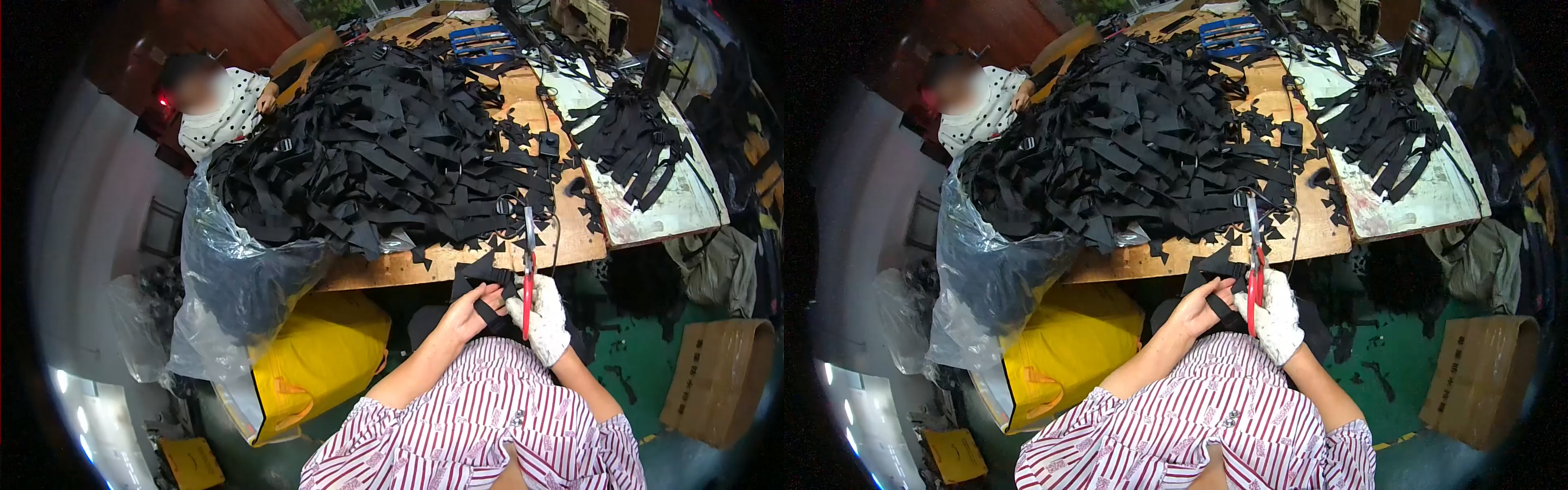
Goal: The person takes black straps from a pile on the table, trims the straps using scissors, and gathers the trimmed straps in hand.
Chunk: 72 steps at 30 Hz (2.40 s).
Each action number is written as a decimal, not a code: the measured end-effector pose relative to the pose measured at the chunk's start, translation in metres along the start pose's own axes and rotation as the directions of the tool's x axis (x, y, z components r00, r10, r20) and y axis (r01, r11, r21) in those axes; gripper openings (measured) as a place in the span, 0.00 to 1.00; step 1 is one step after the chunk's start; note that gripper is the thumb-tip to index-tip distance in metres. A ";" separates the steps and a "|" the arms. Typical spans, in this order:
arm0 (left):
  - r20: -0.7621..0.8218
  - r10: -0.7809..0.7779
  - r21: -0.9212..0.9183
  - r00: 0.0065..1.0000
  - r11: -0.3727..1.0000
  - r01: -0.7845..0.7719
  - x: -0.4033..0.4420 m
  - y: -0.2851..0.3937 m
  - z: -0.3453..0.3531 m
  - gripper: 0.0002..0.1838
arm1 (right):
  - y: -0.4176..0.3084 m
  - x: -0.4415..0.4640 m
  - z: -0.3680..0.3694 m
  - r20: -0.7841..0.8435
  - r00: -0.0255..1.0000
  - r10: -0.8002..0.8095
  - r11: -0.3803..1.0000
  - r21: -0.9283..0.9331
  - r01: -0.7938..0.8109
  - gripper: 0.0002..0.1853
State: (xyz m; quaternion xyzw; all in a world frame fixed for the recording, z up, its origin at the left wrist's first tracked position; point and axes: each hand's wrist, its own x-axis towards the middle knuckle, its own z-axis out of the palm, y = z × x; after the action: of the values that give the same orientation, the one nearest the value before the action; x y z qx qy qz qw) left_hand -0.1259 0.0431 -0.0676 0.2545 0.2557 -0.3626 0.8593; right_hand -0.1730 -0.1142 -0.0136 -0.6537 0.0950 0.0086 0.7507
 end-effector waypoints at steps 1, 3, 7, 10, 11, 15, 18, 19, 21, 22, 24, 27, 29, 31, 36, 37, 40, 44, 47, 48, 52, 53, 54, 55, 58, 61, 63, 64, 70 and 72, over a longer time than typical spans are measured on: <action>0.002 -0.001 -0.005 1.000 1.000 0.001 0.005 -0.002 -0.004 0.18 | 0.000 -0.003 -0.002 0.010 1.000 -0.011 0.999 -0.033 0.011 0.22; -0.044 0.039 -0.007 0.998 0.999 -0.039 0.012 -0.004 -0.007 0.17 | 0.000 -0.008 -0.005 0.024 0.999 -0.025 0.999 -0.039 0.026 0.23; 0.012 0.094 -0.097 0.996 0.991 -0.092 0.011 0.000 0.002 0.12 | -0.003 -0.019 -0.014 0.050 0.996 0.070 0.987 -0.147 -0.062 0.25; 0.120 0.220 -0.101 0.968 0.973 -0.209 0.002 0.011 0.006 0.17 | 0.006 -0.025 -0.020 0.090 0.993 -0.074 0.928 -0.358 0.102 0.24; 0.106 0.289 -0.115 0.951 0.954 -0.277 -0.002 0.018 0.006 0.16 | 0.007 -0.026 -0.021 0.092 0.993 -0.074 0.928 -0.358 0.103 0.24; 0.039 0.378 -0.213 0.925 0.908 -0.362 -0.019 0.047 0.011 0.06 | 0.006 -0.029 -0.025 0.126 0.986 -0.105 0.855 -0.496 0.154 0.24; 0.175 0.448 -0.041 0.877 0.893 -0.448 -0.030 0.055 0.010 0.04 | 0.006 -0.029 -0.021 0.086 0.995 -0.044 0.940 -0.333 0.071 0.25; 0.100 0.506 0.054 0.857 0.857 -0.512 -0.034 0.053 0.019 0.05 | -0.006 -0.031 -0.016 0.053 0.999 -0.004 0.983 -0.182 0.013 0.26; 0.046 0.605 0.289 0.795 0.754 -0.590 -0.044 0.048 0.035 0.07 | -0.009 -0.028 -0.018 0.038 0.998 0.045 0.992 -0.116 -0.040 0.27; 0.056 0.612 0.355 0.789 0.726 -0.588 -0.044 0.047 0.035 0.09 | -0.003 -0.024 -0.023 0.062 0.997 0.035 0.974 -0.228 -0.020 0.28; 0.099 0.615 0.509 0.782 0.645 -0.571 -0.052 0.043 0.043 0.11 | -0.004 -0.024 -0.028 0.116 0.993 0.033 0.916 -0.402 0.017 0.32; 0.163 0.598 0.577 0.784 0.587 -0.568 -0.053 0.041 0.049 0.11 | -0.008 -0.019 -0.028 0.240 0.970 -0.046 0.848 -0.504 0.165 0.42; 0.167 0.590 0.587 0.790 0.584 -0.560 -0.061 0.040 0.060 0.10 | -0.011 -0.018 -0.026 0.256 0.967 0.013 0.785 -0.602 0.149 0.45; 0.185 0.580 0.596 0.793 0.575 -0.560 -0.061 0.042 0.056 0.10 | -0.037 -0.021 -0.023 0.254 0.962 0.100 0.801 -0.594 0.073 0.47; 0.254 0.548 0.652 0.797 0.511 -0.560 -0.060 0.039 0.057 0.10 | -0.037 -0.020 -0.025 0.303 0.952 0.040 0.714 -0.675 0.185 0.46; 0.238 0.550 0.649 0.800 0.523 -0.553 -0.059 0.037 0.060 0.10 | -0.027 -0.019 -0.026 0.298 0.954 0.042 0.714 -0.676 0.180 0.46; 0.228 0.535 0.666 0.814 0.524 -0.531 -0.057 0.033 0.060 0.11 | -0.011 -0.016 -0.028 0.279 0.958 0.063 0.744 -0.654 0.141 0.46; 0.238 0.542 0.662 0.806 0.517 -0.543 -0.053 0.028 0.059 0.11 | -0.011 -0.016 -0.029 0.266 0.958 0.110 0.770 -0.633 0.087 0.46; 0.189 0.605 0.611 0.774 0.544 -0.575 -0.052 0.029 0.060 0.11 | -0.011 -0.017 -0.030 0.270 0.956 0.118 0.784 -0.616 0.077 0.47; 0.181 0.609 0.604 0.772 0.551 -0.576 -0.052 0.031 0.059 0.10 | -0.011 -0.018 -0.031 0.275 0.954 0.116 0.796 -0.600 0.076 0.47; 0.202 0.580 0.633 0.789 0.537 -0.558 -0.055 0.028 0.062 0.11 | -0.014 -0.019 -0.032 0.281 0.956 0.090 0.776 -0.621 0.109 0.47; 0.233 0.534 0.673 0.812 0.515 -0.532 -0.056 0.027 0.064 0.11 | -0.023 -0.018 -0.030 0.271 0.955 0.123 0.745 -0.660 0.091 0.47; 0.251 0.507 0.701 0.825 0.492 -0.516 -0.055 0.024 0.063 0.11 | -0.029 -0.017 -0.029 0.259 0.953 0.155 0.712 -0.698 0.074 0.47; 0.253 0.494 0.701 0.832 0.499 -0.510 -0.054 0.022 0.064 0.12 | -0.028 -0.017 -0.027 0.245 0.956 0.162 0.696 -0.715 0.065 0.46; 0.254 0.477 0.719 0.841 0.488 -0.494 -0.055 0.022 0.063 0.12 | -0.025 -0.018 -0.026 0.255 0.965 0.066 0.699 -0.702 0.138 0.45; 0.248 0.474 0.731 0.845 0.481 -0.484 -0.054 0.021 0.061 0.12 | -0.020 -0.021 -0.026 0.261 0.965 -0.011 0.707 -0.681 0.192 0.42; 0.243 0.472 0.724 0.848 0.493 -0.482 -0.054 0.022 0.061 0.12 | -0.012 -0.023 -0.025 0.260 0.965 0.023 0.773 -0.617 0.147 0.41; 0.235 0.474 0.728 0.848 0.492 -0.477 -0.054 0.023 0.061 0.12 | -0.010 -0.024 -0.025 0.260 0.964 0.059 0.829 -0.551 0.097 0.39; 0.233 0.456 0.776 0.859 0.445 -0.447 -0.057 0.024 0.062 0.10 | -0.019 -0.020 -0.023 0.274 0.962 0.016 0.786 -0.597 0.157 0.34; 0.217 0.447 0.797 0.868 0.432 -0.422 -0.058 0.021 0.065 0.12 | -0.014 -0.019 -0.023 0.266 0.964 0.000 0.769 -0.617 0.170 0.33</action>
State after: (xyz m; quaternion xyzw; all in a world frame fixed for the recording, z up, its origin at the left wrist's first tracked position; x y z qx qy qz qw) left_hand -0.1289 0.0438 0.0224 0.6873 -0.0070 -0.2024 0.6976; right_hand -0.1931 -0.1362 -0.0001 -0.8654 -0.0388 0.0883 0.4917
